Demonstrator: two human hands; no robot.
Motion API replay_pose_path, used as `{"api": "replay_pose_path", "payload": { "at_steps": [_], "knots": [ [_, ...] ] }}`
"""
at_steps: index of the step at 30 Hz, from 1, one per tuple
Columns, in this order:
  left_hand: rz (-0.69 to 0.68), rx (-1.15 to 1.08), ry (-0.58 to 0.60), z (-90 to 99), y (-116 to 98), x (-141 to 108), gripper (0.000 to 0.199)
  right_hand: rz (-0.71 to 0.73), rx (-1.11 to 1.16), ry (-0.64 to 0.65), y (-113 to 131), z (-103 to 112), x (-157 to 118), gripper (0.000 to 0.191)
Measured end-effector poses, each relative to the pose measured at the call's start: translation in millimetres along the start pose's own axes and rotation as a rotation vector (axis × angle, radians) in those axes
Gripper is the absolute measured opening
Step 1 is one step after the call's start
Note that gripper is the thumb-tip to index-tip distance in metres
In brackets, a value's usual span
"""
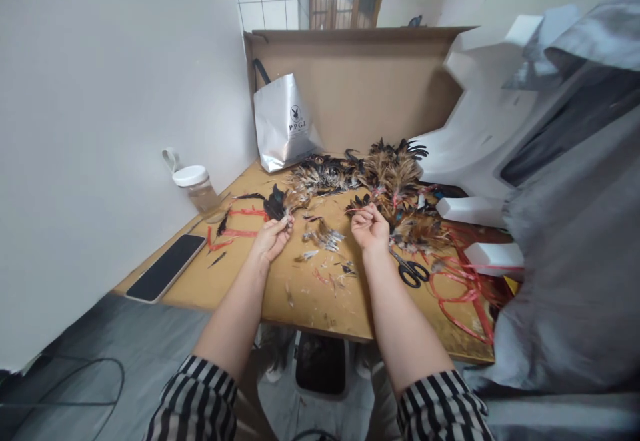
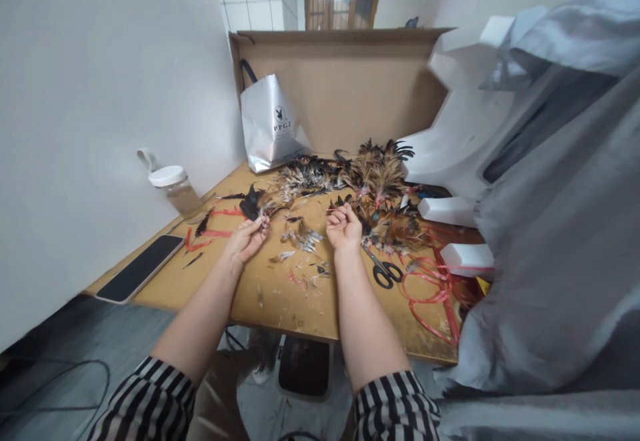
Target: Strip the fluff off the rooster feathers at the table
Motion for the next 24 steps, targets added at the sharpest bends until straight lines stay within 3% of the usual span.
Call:
{"api": "replay_pose_path", "payload": {
  "at_steps": [8,15,20,22,24],
  "knots": [
    [0.071,0.460,-0.106,8.7,-23.0,-21.2,0.023,-0.047,0.167,-0.033,-3.1,8.0,2.1,0.013],
    [0.161,0.742,-0.215,35.8,-41.4,-37.7,0.033,-0.049,0.135,-0.097,-2.0,15.6,2.4,0.013],
    [-0.012,1.099,-0.471,38.2,-76.5,-45.0,0.029,-0.185,-0.108,-0.067,-21.1,6.4,-3.6,0.013],
    [-0.118,1.188,-0.540,25.9,-90.0,-49.4,0.026,-0.192,-0.274,-0.026,-25.9,1.7,-6.3,0.016],
    [-0.219,1.150,-0.537,9.3,-95.6,-51.5,0.025,-0.170,-0.437,0.025,-29.0,-3.3,-8.5,0.021]
  ]
}}
Point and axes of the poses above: each hand's wrist, its own x-axis towards the middle knuckle, its own z-axis out of the back of the hand, y = z × x, the point moved 10 cm from there along x, towards the middle knuckle, and after that the axes turned 5 degrees about z, right-handed, at the moved point
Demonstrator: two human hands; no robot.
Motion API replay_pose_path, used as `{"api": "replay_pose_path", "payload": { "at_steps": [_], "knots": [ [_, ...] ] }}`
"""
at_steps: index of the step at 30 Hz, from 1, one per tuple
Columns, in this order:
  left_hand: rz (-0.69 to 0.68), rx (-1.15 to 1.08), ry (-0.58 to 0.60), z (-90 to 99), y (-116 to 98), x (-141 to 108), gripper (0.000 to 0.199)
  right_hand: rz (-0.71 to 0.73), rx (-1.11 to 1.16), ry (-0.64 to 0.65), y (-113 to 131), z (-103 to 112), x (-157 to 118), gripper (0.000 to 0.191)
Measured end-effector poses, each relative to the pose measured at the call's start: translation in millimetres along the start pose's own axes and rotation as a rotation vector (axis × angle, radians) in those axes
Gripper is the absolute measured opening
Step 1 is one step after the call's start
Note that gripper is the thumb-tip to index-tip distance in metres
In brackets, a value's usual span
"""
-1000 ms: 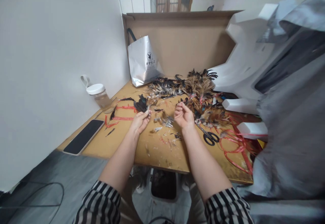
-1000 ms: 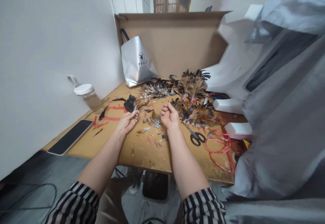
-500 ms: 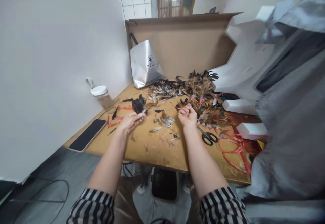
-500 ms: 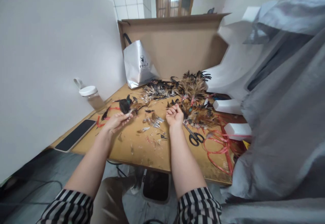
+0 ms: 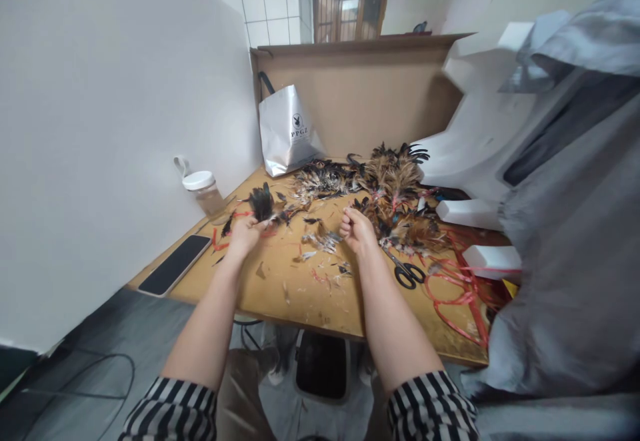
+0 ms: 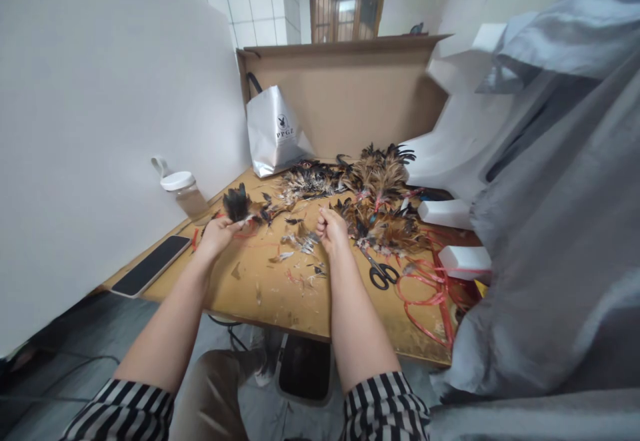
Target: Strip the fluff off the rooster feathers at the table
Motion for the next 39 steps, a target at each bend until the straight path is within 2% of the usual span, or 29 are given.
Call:
{"api": "replay_pose_path", "payload": {
  "at_steps": [2,3,6,8,13,17,20,25,28,35,39],
  "knots": [
    [-0.004,-0.139,0.024,-9.7,-10.4,-5.2,0.025,0.041,-0.156,0.018,-0.4,-4.1,-1.1,0.024],
    [0.013,-0.252,0.113,-23.0,-14.1,-8.4,0.025,0.066,-0.228,0.022,-0.1,-5.3,-1.3,0.024],
    [0.112,-0.586,0.488,-74.4,-25.2,-25.5,0.022,0.154,-0.423,0.040,2.8,-9.6,-1.0,0.023],
    [0.179,-0.711,0.633,-98.0,-27.8,-35.2,0.016,0.232,-0.561,0.059,7.4,-14.0,-1.8,0.022],
    [0.298,-0.870,0.746,-131.2,-12.6,-37.9,0.005,0.526,-0.909,0.127,25.9,-39.9,-17.9,0.020],
    [0.469,-0.898,0.818,-154.5,15.5,-39.1,0.011,0.499,-0.922,0.253,14.7,-59.0,-28.3,0.018],
    [0.562,-0.959,0.869,-163.2,25.5,-44.3,0.013,0.465,-0.934,0.286,7.3,-64.2,-31.4,0.018],
    [0.678,-1.043,0.914,-162.5,25.2,-57.4,0.016,0.533,-1.032,0.306,7.7,-71.0,-35.8,0.017],
    [0.675,-1.038,0.881,-159.3,26.0,-57.5,0.016,0.529,-1.001,0.277,8.7,-69.3,-34.7,0.018],
    [0.416,-0.830,0.683,-153.8,30.7,-37.7,0.008,0.375,-0.710,0.242,1.3,-61.8,-26.7,0.021],
    [0.289,-0.636,0.562,-147.4,30.2,-30.7,0.017,0.318,-0.629,0.223,-4.3,-57.7,-22.7,0.023]
  ]
}}
Point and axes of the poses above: each hand's wrist, its own x-axis towards the middle knuckle, its own z-axis out of the back of the hand, y = z × x, the point moved 10 cm from there along x, towards the middle knuckle, and after that the axes turned 5 degrees about z, right-handed, at the moved point
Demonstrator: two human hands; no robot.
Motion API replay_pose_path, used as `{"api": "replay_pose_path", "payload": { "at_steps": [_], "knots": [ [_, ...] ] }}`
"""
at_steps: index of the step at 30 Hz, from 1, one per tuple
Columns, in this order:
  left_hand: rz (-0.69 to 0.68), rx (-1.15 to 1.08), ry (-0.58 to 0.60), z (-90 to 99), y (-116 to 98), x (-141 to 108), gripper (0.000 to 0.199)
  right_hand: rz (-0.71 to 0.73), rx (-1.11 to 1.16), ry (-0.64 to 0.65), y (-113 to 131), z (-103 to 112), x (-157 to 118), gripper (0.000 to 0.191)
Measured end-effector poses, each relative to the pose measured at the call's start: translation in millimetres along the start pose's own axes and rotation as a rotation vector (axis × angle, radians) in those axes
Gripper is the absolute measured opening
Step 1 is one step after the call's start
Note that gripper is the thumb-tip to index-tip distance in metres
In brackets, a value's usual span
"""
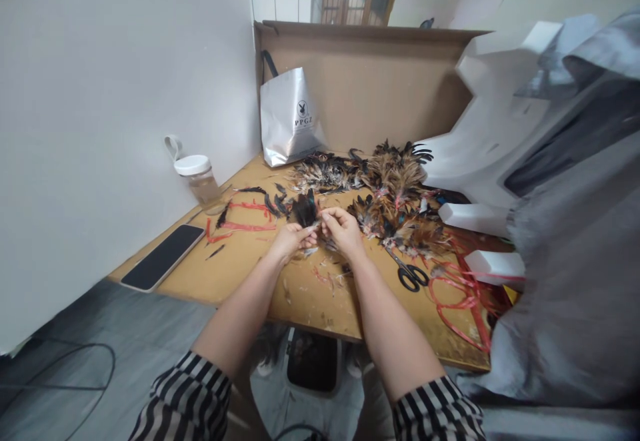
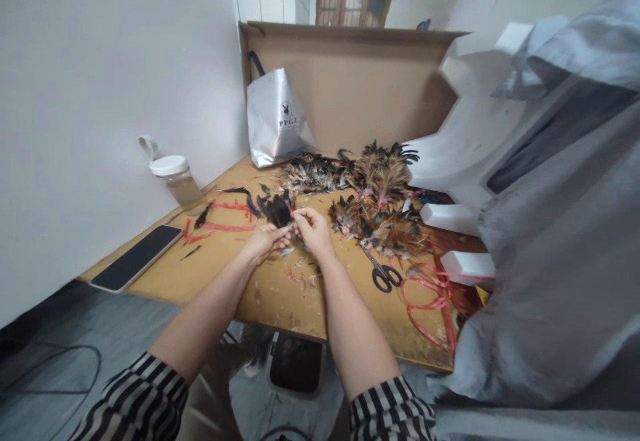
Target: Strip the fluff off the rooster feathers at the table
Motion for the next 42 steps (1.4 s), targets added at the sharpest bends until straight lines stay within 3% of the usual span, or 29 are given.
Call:
{"api": "replay_pose_path", "payload": {
  "at_steps": [11,15,20,22,27,37,39,42],
  "knots": [
    [-0.043,0.364,0.114,-15.1,0.5,-1.7,0.021,-0.032,0.037,0.078,-4.5,-13.1,-3.0,0.019],
    [-0.064,0.451,0.125,-15.5,-1.0,-2.6,0.022,-0.011,-0.111,0.163,-4.2,-25.8,-8.4,0.020],
    [-0.091,0.554,0.090,-18.0,-5.2,-9.2,0.024,0.215,-0.425,0.346,24.1,-46.8,-18.3,0.014],
    [-0.089,0.598,0.107,-23.2,-2.7,-11.8,0.028,0.237,-0.485,0.394,31.2,-49.3,-21.1,0.014],
    [-0.092,0.663,0.221,-41.4,6.5,-18.3,0.022,0.118,-0.454,0.385,29.9,-36.6,-19.4,0.013],
    [-0.086,0.611,0.518,-74.3,9.4,-48.6,0.028,-0.254,0.006,0.450,-10.4,-16.5,-13.9,0.024],
    [-0.078,0.582,0.523,-76.3,6.9,-50.7,0.029,-0.301,0.026,0.426,-23.4,-14.1,-12.2,0.025],
    [-0.089,0.484,0.437,-68.8,-2.5,-45.1,0.029,-0.301,-0.049,0.291,-41.2,-3.0,-6.7,0.021]
  ]
}}
Point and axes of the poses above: each hand's wrist, its own x-axis towards the middle knuckle, its own z-axis out of the back of the hand, y = z × x, the point moved 10 cm from there along x, towards the middle knuckle, and after that the axes turned 5 degrees about z, right-handed, at the moved point
